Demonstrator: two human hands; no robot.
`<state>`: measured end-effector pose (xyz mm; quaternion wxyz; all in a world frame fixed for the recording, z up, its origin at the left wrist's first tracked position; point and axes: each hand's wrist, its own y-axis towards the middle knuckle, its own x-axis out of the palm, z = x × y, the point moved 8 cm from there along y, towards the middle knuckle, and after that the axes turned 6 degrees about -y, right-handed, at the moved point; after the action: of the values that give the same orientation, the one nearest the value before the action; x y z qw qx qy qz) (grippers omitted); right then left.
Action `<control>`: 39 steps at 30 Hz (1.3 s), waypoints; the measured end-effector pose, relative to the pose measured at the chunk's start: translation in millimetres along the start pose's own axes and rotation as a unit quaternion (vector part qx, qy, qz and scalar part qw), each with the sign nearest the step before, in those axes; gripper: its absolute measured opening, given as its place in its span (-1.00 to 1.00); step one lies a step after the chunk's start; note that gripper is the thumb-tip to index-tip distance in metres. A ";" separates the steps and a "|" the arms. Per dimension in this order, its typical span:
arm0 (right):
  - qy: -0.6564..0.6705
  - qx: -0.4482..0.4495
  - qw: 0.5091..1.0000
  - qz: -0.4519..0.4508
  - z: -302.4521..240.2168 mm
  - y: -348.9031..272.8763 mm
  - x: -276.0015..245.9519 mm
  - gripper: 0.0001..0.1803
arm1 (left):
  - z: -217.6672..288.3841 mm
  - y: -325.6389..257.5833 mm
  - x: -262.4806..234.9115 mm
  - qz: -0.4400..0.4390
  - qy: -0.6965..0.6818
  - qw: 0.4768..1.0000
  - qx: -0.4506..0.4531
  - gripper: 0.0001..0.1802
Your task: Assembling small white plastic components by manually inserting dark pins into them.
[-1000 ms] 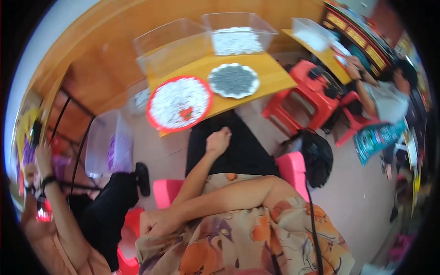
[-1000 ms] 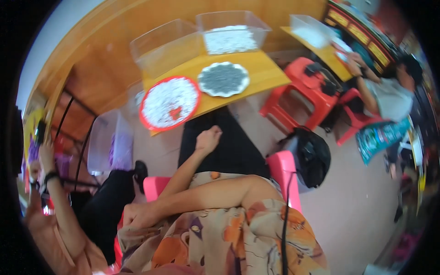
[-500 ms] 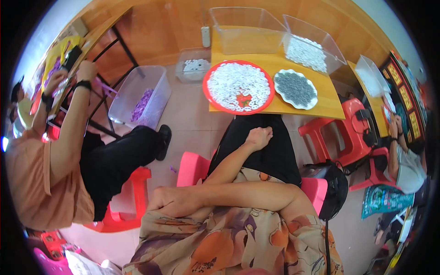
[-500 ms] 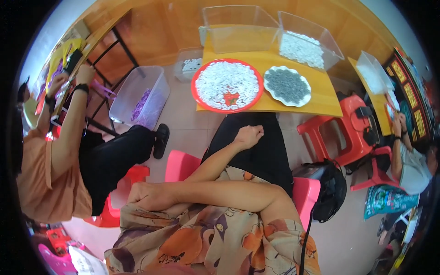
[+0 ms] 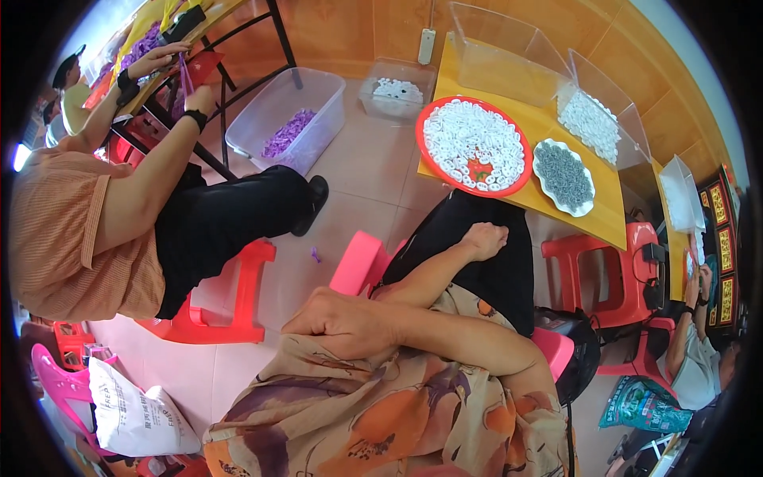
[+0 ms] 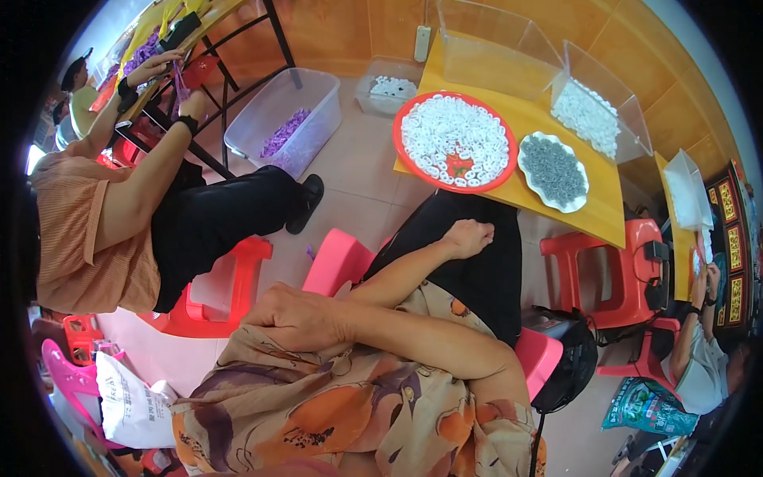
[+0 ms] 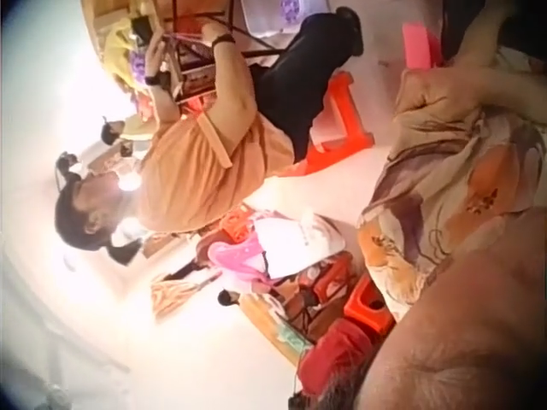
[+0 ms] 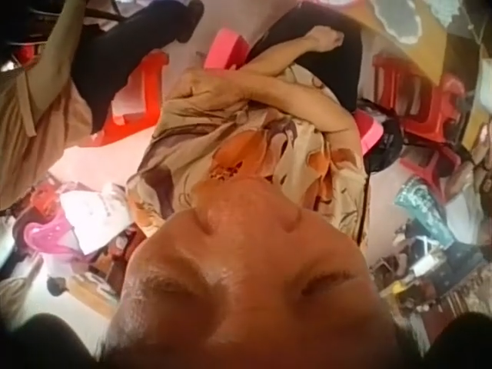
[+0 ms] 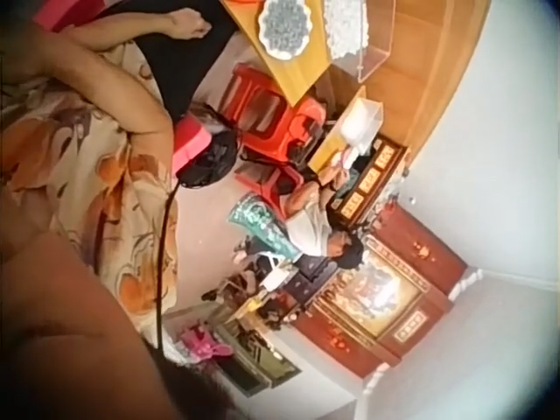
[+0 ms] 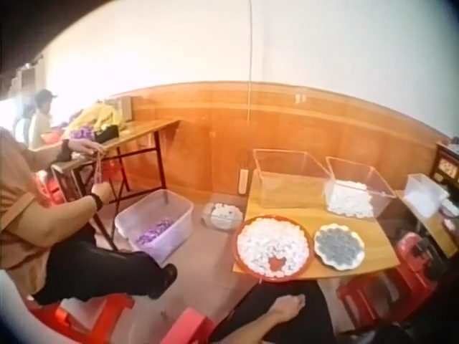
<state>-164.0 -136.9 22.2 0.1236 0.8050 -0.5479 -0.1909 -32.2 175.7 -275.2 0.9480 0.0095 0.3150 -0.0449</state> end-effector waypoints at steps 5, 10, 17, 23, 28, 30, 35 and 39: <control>0.067 0.027 0.997 -0.001 3.7 -8.4 -8.3 -0.66 | -4.1 2.6 -1.4 0.003 -0.009 1.000 0.007 -0.79; 0.143 -0.033 0.984 0.096 -6.0 -2.8 -18.6 -0.71 | -3.9 -2.2 -13.3 0.013 -0.040 0.999 0.001 -0.81; 0.026 0.025 0.999 0.035 1.0 -0.1 -14.3 -0.71 | -0.8 -9.8 -15.9 0.008 -0.038 0.999 -0.005 -0.81; 0.041 -0.013 0.998 0.041 1.2 8.2 -12.2 -0.78 | 2.8 -13.7 -21.8 0.010 -0.048 0.999 -0.009 -0.81; 0.102 -0.005 0.992 0.077 4.5 16.6 -9.8 -0.80 | -6.0 -13.2 -22.3 0.020 -0.071 0.997 0.007 -0.83; 0.036 0.023 0.998 0.055 12.5 8.8 -16.6 -0.81 | 15.3 -23.4 -39.7 0.010 -0.064 0.998 0.010 -0.84; -0.022 0.051 0.998 0.015 20.9 -0.1 -22.8 -0.86 | 21.6 -38.3 -52.9 0.016 -0.073 0.997 0.024 -0.84; 0.030 0.103 0.980 0.166 9.3 -17.5 -45.0 -0.92 | 19.1 -42.0 -43.6 0.010 -0.097 0.994 0.053 -0.83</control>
<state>-168.1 -88.5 14.5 0.0860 0.7165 -0.6870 -0.0858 -59.4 136.4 -233.4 0.9725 0.0583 0.2191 -0.0524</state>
